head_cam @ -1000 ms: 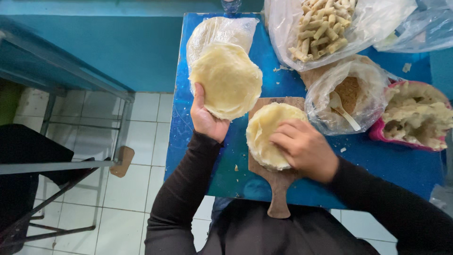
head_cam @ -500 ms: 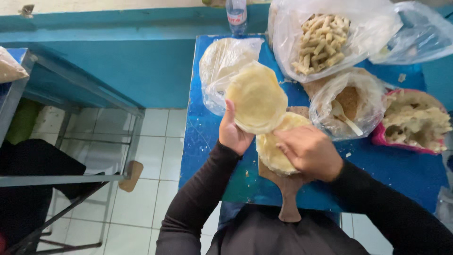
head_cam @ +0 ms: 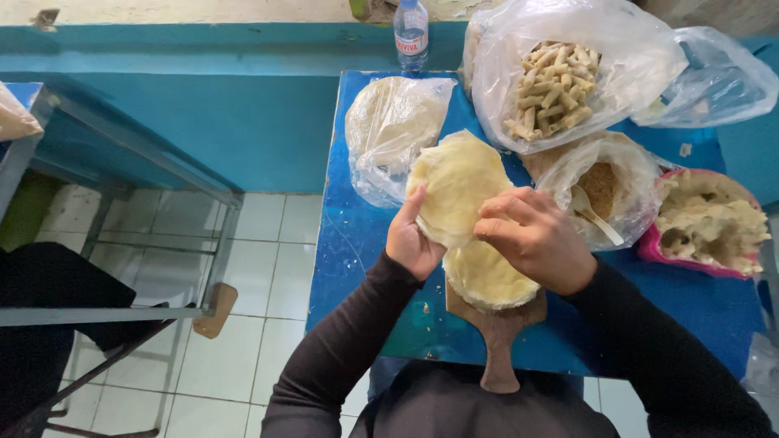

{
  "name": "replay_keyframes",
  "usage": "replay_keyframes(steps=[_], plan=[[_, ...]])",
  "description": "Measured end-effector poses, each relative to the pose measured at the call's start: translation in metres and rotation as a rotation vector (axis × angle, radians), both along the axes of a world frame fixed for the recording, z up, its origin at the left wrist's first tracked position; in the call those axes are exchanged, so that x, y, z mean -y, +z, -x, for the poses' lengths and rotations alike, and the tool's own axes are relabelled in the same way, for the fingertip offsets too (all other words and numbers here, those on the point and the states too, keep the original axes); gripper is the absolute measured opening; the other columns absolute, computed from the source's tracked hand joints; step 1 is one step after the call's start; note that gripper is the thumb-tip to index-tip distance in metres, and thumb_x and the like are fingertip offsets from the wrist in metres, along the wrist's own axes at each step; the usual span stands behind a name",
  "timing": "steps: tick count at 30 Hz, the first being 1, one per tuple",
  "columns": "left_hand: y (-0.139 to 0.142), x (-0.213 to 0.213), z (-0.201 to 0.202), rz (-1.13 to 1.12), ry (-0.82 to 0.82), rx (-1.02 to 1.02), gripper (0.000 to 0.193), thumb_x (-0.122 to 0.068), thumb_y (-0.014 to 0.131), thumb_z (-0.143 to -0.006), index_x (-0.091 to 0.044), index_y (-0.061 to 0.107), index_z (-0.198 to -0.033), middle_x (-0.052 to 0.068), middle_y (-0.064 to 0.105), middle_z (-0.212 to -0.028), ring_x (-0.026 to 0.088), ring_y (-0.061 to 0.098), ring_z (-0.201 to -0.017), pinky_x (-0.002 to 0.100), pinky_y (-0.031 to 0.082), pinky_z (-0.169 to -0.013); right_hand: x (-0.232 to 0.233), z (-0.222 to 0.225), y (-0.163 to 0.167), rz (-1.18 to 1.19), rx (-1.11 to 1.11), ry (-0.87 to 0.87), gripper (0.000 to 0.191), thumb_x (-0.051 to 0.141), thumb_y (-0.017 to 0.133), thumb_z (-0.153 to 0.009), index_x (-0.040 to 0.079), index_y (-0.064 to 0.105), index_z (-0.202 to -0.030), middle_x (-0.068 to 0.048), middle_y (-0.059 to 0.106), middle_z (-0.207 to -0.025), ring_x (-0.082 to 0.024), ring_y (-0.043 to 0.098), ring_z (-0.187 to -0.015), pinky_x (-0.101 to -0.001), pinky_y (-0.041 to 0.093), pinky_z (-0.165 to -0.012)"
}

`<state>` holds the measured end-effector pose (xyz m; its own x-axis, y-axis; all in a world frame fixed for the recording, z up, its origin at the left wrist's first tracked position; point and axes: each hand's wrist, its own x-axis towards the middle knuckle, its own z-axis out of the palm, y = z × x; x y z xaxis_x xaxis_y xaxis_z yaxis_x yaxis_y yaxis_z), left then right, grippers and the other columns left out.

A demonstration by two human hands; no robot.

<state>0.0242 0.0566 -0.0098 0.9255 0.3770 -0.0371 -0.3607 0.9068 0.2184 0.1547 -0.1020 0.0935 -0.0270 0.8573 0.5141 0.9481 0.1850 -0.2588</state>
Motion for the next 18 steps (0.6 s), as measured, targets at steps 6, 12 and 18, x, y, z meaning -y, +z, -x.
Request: replay_keyframes(steps=[6, 12, 18], plan=[[-0.0044, -0.0045, -0.0013, 0.056, 0.028, -0.026, 0.055, -0.037, 0.046, -0.109, -0.005, 0.041, -0.155, 0.013, 0.050, -0.155, 0.031, 0.049, -0.142, 0.049, 0.038, -0.120, -0.0026, -0.0057, -0.0112, 0.012, 0.008, 0.022, 0.020, 0.014, 0.077, -0.084, 0.013, 0.068, -0.102, -0.004, 0.064, -0.113, -0.027, 0.061, -0.111, -0.0423, 0.047, -0.092], [-0.0002, -0.0066, 0.0004, 0.049, 0.032, -0.032, 0.057, -0.039, 0.046, -0.108, -0.007, 0.040, -0.155, 0.013, 0.048, -0.156, 0.032, 0.046, -0.143, 0.051, 0.036, -0.120, 0.0006, -0.0067, -0.0113, -0.076, -0.066, -0.029, 0.019, 0.011, 0.080, -0.084, 0.013, 0.072, -0.102, -0.002, 0.066, -0.103, -0.027, 0.062, -0.105, -0.0416, 0.049, -0.091], [0.0018, -0.0058, 0.0009, 0.034, 0.077, -0.043, 0.058, -0.040, 0.045, -0.109, -0.008, 0.039, -0.157, 0.013, 0.047, -0.158, 0.032, 0.046, -0.145, 0.051, 0.035, -0.122, 0.0015, -0.0040, -0.0068, -0.118, -0.098, 0.061, 0.018, 0.007, 0.079, -0.082, 0.012, 0.070, -0.097, -0.002, 0.069, -0.102, -0.028, 0.064, -0.102, -0.0401, 0.052, -0.087]])
